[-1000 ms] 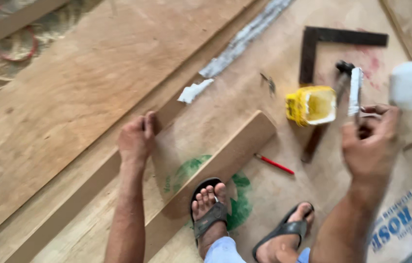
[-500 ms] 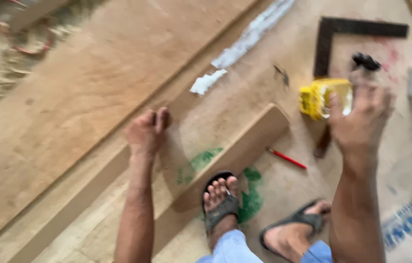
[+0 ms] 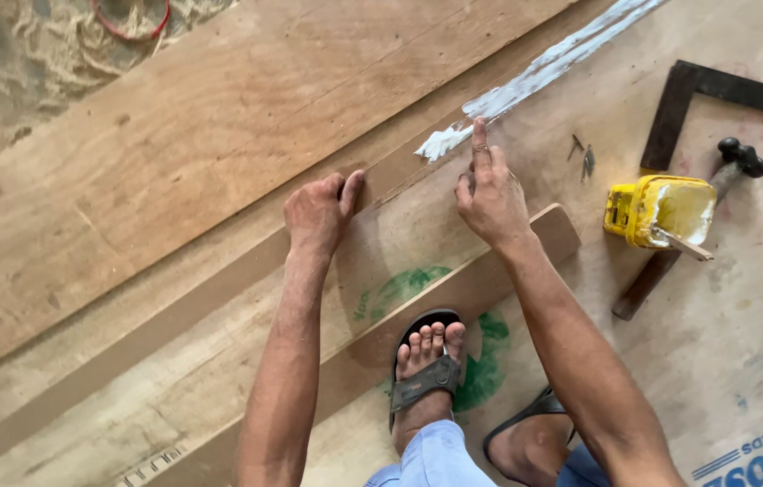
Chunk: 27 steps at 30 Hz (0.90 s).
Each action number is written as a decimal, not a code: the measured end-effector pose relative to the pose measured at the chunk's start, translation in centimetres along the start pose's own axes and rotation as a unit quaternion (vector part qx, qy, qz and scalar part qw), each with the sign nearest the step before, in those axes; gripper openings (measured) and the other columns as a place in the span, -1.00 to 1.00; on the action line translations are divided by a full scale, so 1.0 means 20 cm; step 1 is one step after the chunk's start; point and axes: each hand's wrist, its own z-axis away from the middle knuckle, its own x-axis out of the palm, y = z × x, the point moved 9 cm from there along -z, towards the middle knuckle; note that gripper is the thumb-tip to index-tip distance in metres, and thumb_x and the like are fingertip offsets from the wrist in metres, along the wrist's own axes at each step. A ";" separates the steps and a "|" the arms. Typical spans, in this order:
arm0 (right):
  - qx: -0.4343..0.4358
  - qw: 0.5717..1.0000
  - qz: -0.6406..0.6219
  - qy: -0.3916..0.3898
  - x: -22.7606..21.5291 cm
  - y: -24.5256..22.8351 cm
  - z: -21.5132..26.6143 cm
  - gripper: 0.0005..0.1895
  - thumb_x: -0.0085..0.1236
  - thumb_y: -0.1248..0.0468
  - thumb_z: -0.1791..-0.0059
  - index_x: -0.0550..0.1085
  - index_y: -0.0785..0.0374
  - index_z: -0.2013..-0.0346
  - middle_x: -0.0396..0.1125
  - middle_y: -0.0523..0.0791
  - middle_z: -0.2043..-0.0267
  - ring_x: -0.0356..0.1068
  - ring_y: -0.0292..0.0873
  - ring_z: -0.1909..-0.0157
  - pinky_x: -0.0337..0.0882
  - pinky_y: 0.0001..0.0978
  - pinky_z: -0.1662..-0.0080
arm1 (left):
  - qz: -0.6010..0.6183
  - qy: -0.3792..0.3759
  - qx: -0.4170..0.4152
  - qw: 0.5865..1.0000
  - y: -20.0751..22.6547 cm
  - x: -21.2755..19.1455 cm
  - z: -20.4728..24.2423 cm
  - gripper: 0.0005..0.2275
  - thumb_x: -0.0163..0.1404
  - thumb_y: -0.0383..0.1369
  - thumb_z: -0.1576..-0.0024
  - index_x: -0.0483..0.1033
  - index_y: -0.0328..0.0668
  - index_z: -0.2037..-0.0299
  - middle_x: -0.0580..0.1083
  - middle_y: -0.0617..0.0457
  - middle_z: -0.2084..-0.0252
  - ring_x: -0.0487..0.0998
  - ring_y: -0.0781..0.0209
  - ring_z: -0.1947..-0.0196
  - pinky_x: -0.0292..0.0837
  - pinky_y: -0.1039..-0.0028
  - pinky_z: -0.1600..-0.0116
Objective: The person hammers nails into several wooden strips to secure them, then applies white adhesive from a yellow container to the edge of a wooden board using a brush and their finger.
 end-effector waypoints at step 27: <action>0.137 0.927 -0.343 -0.069 0.03 -0.18 -0.03 -0.26 -0.04 0.41 -0.08 0.05 0.17 -0.57 0.47 -0.12 0.51 0.37 -0.34 0.56 0.43 -0.51 0.50 | 0.008 0.066 0.025 0.997 0.02 -0.05 0.04 -0.50 -0.07 0.10 -0.28 0.55 -0.13 0.51 0.51 -0.06 0.57 0.57 -0.04 0.54 0.46 0.15 0.41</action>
